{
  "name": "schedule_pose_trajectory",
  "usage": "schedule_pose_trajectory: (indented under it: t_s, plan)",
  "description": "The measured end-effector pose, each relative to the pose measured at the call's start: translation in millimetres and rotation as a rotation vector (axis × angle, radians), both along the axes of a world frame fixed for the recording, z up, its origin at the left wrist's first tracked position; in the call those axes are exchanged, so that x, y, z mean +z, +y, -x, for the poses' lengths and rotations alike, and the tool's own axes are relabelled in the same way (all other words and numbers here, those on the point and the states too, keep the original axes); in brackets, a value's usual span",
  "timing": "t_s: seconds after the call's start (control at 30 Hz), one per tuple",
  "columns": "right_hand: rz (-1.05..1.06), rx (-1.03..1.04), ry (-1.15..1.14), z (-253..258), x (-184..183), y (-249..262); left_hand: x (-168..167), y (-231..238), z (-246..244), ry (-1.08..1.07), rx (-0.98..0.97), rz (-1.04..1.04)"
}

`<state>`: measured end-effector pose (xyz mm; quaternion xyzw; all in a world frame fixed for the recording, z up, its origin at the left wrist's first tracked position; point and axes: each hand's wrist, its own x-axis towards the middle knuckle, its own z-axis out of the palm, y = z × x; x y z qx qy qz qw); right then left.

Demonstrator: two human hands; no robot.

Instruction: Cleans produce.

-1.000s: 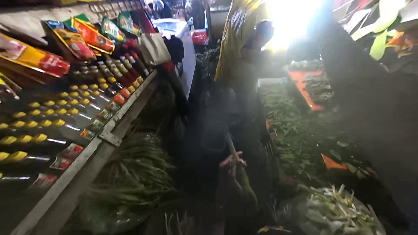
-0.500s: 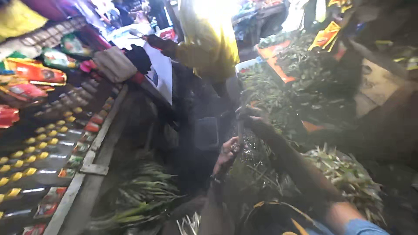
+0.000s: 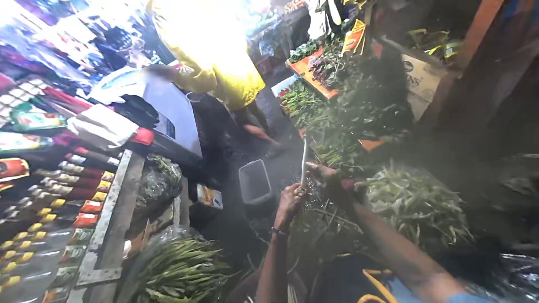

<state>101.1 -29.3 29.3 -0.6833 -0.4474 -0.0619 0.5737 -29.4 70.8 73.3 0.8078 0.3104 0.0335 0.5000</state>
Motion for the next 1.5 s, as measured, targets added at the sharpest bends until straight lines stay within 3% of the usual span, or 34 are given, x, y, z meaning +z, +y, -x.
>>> schedule_pose_trajectory:
  t_s: [0.13,0.3,0.4,0.63,0.8,0.97,1.07,1.23,1.43,1.5]
  plan:
    - [0.097,-0.083,-0.308,-10.0,-16.8,-8.2,10.7,-9.8,-7.3,0.114,-0.067,-0.121]
    - [0.186,-0.175,-0.424,-13.1,-14.7,-12.2,10.5,-22.1,-13.8,0.159,-0.091,-0.174]
    - [0.253,-0.17,-0.399,-16.1,-7.1,-11.2,5.8,-25.0,-11.7,0.133,-0.07,-0.139]
    - [0.326,-0.02,-0.316,-50.5,19.3,-10.4,-9.2,-14.9,14.7,-0.031,-0.064,0.162]
    - [0.549,0.006,-0.182,-91.3,47.8,-22.7,-13.9,-12.1,42.5,-0.117,-0.158,0.294]
    - [0.484,-0.244,-0.136,-154.5,49.6,-45.0,-21.9,-6.1,77.3,-0.104,-0.224,0.379]
    - [0.581,-0.353,-0.046,-178.5,56.9,-66.9,-30.7,-2.9,86.7,-0.153,-0.167,0.41]
    - [0.814,-0.439,0.126,-198.3,16.0,-127.2,-46.6,3.1,81.4,-0.213,-0.164,0.484]
    - [1.145,-0.456,0.346,-193.0,-32.0,-181.0,-39.0,-8.7,52.2,-0.151,-0.208,0.53]
    - [1.115,-0.523,0.317,-180.2,-44.9,-188.0,-40.7,-10.6,41.7,-0.143,-0.23,0.536]
